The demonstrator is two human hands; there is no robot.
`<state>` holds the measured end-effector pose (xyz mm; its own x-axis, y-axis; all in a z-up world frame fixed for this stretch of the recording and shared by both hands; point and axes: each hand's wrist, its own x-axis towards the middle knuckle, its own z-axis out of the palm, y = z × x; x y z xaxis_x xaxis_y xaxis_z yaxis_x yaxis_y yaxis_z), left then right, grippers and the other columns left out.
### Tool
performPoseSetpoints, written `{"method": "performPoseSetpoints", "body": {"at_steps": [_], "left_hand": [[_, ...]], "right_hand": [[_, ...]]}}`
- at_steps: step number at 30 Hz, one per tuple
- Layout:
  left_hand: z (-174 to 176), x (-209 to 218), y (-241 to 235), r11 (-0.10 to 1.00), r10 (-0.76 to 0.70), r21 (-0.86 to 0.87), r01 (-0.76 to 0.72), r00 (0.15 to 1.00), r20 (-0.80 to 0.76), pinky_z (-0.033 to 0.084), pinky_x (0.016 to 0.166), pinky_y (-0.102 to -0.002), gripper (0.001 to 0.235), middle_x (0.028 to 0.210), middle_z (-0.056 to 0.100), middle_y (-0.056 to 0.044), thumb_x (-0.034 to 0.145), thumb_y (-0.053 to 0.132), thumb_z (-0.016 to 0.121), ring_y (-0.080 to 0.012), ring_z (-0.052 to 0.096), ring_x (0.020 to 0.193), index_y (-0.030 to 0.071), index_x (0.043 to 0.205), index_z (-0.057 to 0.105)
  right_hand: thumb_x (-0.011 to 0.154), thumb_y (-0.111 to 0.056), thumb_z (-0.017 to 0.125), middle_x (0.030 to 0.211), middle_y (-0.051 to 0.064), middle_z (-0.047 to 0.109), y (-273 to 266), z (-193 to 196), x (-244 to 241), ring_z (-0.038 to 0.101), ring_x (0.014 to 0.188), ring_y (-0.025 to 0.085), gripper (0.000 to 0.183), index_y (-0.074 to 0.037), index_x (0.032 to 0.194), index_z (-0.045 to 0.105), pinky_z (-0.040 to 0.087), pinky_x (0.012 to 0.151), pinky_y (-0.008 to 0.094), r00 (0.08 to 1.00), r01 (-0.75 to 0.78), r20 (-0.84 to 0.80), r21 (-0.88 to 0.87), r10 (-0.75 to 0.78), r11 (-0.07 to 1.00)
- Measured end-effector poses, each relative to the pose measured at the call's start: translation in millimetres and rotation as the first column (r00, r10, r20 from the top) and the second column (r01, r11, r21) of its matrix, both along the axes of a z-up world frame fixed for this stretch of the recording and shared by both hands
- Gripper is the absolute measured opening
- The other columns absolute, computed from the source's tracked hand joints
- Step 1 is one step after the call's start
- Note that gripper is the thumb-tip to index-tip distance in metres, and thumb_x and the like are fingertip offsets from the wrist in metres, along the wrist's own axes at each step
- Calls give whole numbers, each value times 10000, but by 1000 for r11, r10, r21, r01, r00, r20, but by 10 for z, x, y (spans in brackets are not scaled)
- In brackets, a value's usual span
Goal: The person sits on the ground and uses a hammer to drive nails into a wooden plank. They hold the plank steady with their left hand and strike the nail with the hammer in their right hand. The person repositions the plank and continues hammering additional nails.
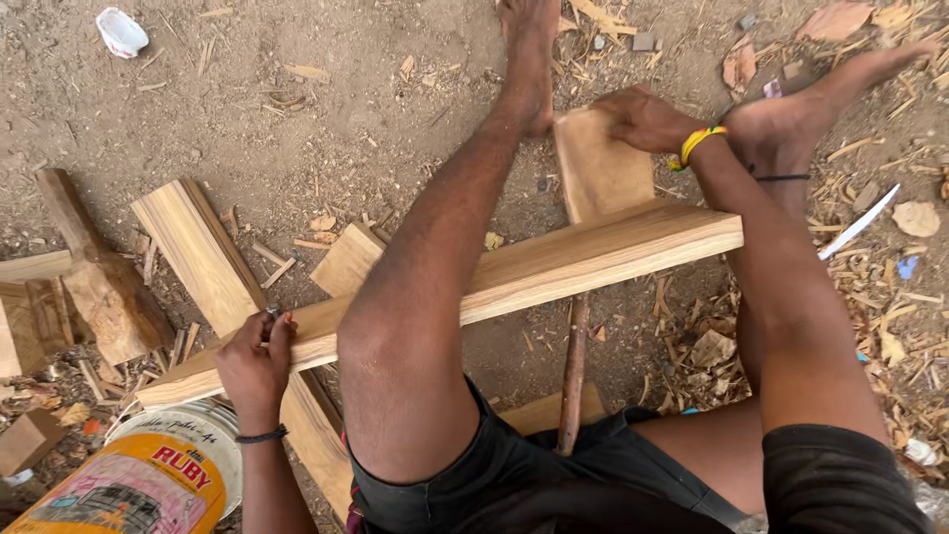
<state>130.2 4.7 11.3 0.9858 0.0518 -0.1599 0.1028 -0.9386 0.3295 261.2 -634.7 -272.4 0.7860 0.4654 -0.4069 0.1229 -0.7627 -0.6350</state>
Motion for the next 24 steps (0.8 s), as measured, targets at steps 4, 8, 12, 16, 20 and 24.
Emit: {"method": "performPoseSetpoints", "body": {"at_steps": [4, 8, 12, 16, 20, 24], "left_hand": [[-55, -46, 74, 998, -15, -60, 15, 1000, 0, 568, 630, -351, 199, 853, 761, -94, 1040, 242, 712, -232, 747, 709, 47, 1012, 741], [-23, 16, 52, 998, -49, -26, 51, 996, 71, 556, 613, -380, 191, 825, 745, -111, 1000, 237, 724, -268, 733, 697, 50, 971, 749], [-84, 113, 59, 1000, 2, -15, -1, 1000, 30, 545, 601, -387, 224, 788, 737, -106, 1035, 252, 710, -267, 713, 665, 49, 947, 741], [-54, 140, 62, 999, -24, 31, 23, 999, 46, 535, 587, -371, 240, 774, 728, -105, 1024, 266, 709, -232, 697, 620, 47, 928, 733], [-73, 7, 88, 1000, -16, 8, 16, 1000, 11, 525, 575, -353, 240, 787, 740, -93, 1046, 266, 679, -206, 699, 622, 45, 968, 734], [-22, -18, 110, 994, -52, 101, 46, 997, 62, 537, 592, -364, 235, 758, 742, -111, 988, 261, 710, -219, 707, 626, 40, 916, 741]], "right_hand": [[967, -298, 599, 1511, 200, 519, -75, 176, -37, 426, 1415, 380, 553, -79, 1472, 546, 292, 1203, 479, 984, 152, -89, -16, -153, 988], [982, -369, 631, 1491, 213, 543, -180, 182, 71, 489, 1373, 394, 582, -75, 1477, 543, 350, 1181, 462, 991, 135, 15, -20, -135, 991], [969, -418, 614, 1482, 173, 571, 10, 135, 70, 556, 1334, 361, 570, -114, 1450, 583, 403, 1158, 437, 965, 238, -144, 114, -221, 965], [942, -510, 582, 1469, 98, 591, 186, 79, 196, 541, 1342, 324, 557, -185, 1390, 647, 338, 1186, 425, 952, 187, -251, 15, -177, 982], [972, -610, 548, 1540, 121, 535, 225, 52, 277, 530, 1383, 344, 689, -130, 1466, 563, 383, 1196, 472, 986, 56, -156, -34, -60, 998], [948, -555, 588, 1584, 218, 384, 165, 6, -76, 346, 1473, 373, 784, -134, 1578, 385, 325, 1117, 618, 988, 113, 145, -391, -60, 914]]}}
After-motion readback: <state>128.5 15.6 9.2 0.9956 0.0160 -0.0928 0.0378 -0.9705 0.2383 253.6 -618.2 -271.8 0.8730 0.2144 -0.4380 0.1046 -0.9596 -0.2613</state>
